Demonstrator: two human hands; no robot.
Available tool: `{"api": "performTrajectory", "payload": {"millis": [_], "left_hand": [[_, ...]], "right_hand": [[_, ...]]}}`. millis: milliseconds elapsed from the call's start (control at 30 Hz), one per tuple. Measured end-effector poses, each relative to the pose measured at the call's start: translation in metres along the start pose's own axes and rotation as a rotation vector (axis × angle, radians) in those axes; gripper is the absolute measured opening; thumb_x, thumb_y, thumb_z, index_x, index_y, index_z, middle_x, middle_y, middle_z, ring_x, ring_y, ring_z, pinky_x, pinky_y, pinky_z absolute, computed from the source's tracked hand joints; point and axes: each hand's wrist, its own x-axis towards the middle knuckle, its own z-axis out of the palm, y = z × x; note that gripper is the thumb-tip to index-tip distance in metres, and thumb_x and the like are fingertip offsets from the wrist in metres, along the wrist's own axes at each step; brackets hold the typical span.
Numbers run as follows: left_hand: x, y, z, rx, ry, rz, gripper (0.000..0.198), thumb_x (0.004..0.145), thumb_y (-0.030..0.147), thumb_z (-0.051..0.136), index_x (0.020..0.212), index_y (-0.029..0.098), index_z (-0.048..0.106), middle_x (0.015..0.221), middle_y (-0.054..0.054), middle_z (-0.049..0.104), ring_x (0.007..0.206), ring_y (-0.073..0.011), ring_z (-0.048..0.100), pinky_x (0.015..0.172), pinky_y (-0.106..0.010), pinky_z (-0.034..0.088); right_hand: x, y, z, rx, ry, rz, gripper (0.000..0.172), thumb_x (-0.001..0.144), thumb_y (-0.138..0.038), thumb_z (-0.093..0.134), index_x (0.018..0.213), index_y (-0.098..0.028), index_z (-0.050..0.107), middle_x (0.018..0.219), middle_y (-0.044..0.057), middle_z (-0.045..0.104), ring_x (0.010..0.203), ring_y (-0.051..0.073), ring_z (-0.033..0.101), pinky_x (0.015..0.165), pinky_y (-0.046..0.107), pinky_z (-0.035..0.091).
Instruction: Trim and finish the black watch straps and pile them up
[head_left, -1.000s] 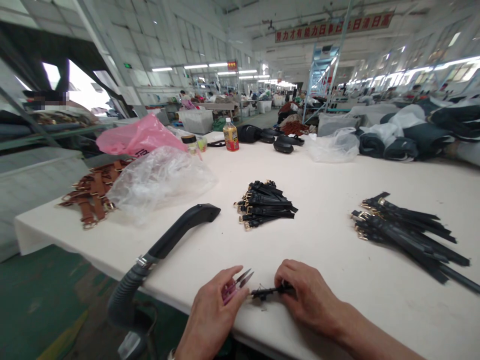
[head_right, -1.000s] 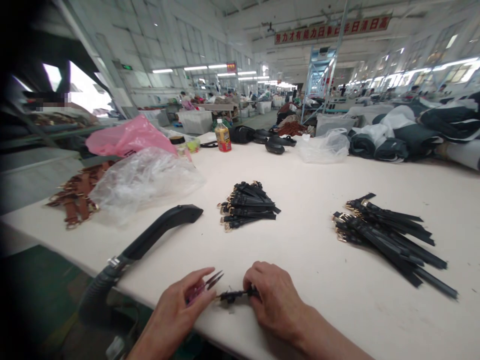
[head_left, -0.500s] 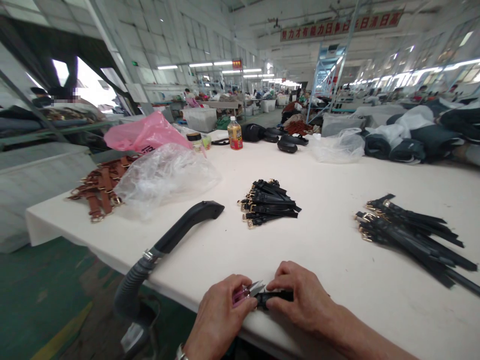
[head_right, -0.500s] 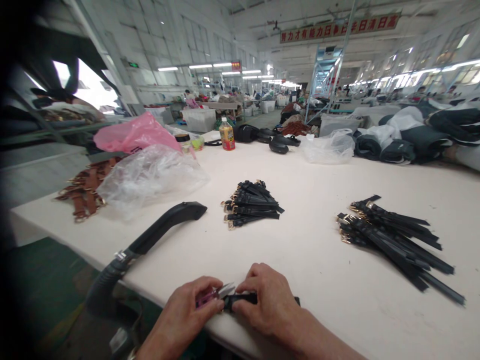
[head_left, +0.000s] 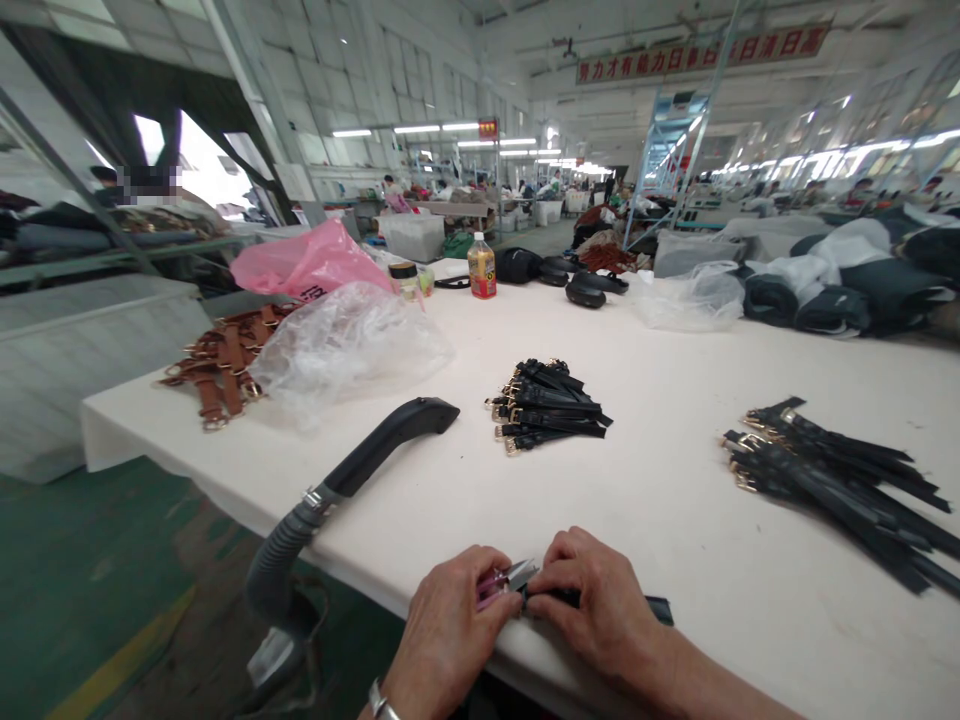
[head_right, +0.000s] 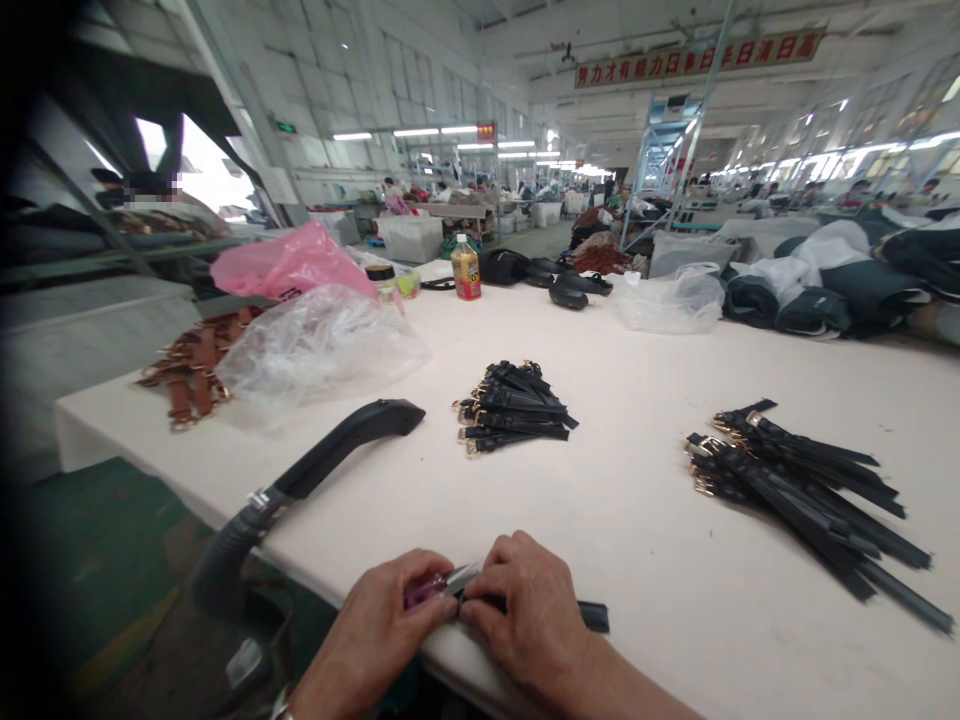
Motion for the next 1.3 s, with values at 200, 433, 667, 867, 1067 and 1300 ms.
{"api": "performTrajectory", "payload": {"millis": [200,433,667,867,1067,1300], "left_hand": [[-0.009,0.0,-0.017,0.065,-0.051,-0.006,0.015,0.073,0.031,0.05,0.08,0.024,0.061,0.074,0.003,0.061,0.069,-0.0128,0.053,0.061,-0.023,0.033],[-0.02,0.002,-0.03,0.146,-0.087,0.062,0.013,0.076,0.029,0.051,0.083,0.03,0.062,0.076,0.005,0.059,0.072,-0.0119,0.053,0.064,-0.022,0.033],[-0.023,0.008,-0.029,0.135,-0.108,0.113,0.011,0.079,0.03,0.05,0.078,0.03,0.061,0.074,0.006,0.057,0.07,-0.0102,0.052,0.062,-0.02,0.031],[-0.02,0.01,-0.024,0.171,-0.113,0.152,0.014,0.081,0.027,0.047,0.08,0.03,0.061,0.074,0.005,0.056,0.07,-0.0107,0.051,0.061,-0.021,0.031],[-0.019,0.009,-0.024,0.202,-0.12,0.18,0.016,0.082,0.026,0.045,0.076,0.029,0.059,0.073,0.005,0.056,0.07,-0.0109,0.051,0.061,-0.021,0.03],[-0.021,0.006,-0.019,0.207,-0.096,0.182,0.022,0.085,0.03,0.041,0.073,0.026,0.059,0.073,0.003,0.058,0.071,-0.0117,0.052,0.061,-0.022,0.031]], "right_hand": [[0.0,0.002,0.005,0.046,0.006,-0.023,0.01,0.08,-0.02,0.056,0.073,-0.021,0.063,0.075,-0.001,0.057,0.075,0.012,0.051,0.065,0.022,0.035],[0.0,0.009,0.007,0.021,-0.015,-0.094,0.014,0.085,-0.021,0.05,0.074,-0.019,0.06,0.074,0.0,0.057,0.072,0.012,0.051,0.064,0.022,0.035],[0.0,0.006,0.004,-0.052,-0.044,-0.078,0.012,0.085,-0.021,0.048,0.075,-0.02,0.056,0.077,-0.001,0.055,0.073,0.012,0.049,0.065,0.021,0.035],[0.0,0.005,0.004,-0.05,-0.061,-0.084,0.011,0.085,-0.021,0.048,0.077,-0.02,0.055,0.078,-0.002,0.055,0.074,0.012,0.049,0.065,0.021,0.034],[0.0,0.004,0.003,-0.052,-0.061,-0.081,0.01,0.085,-0.021,0.049,0.075,-0.02,0.054,0.077,-0.002,0.054,0.074,0.012,0.049,0.064,0.021,0.033],[0.0,0.006,0.005,-0.045,-0.069,-0.092,0.011,0.084,-0.02,0.049,0.075,-0.02,0.054,0.076,-0.002,0.053,0.072,0.011,0.048,0.064,0.021,0.033]]}}
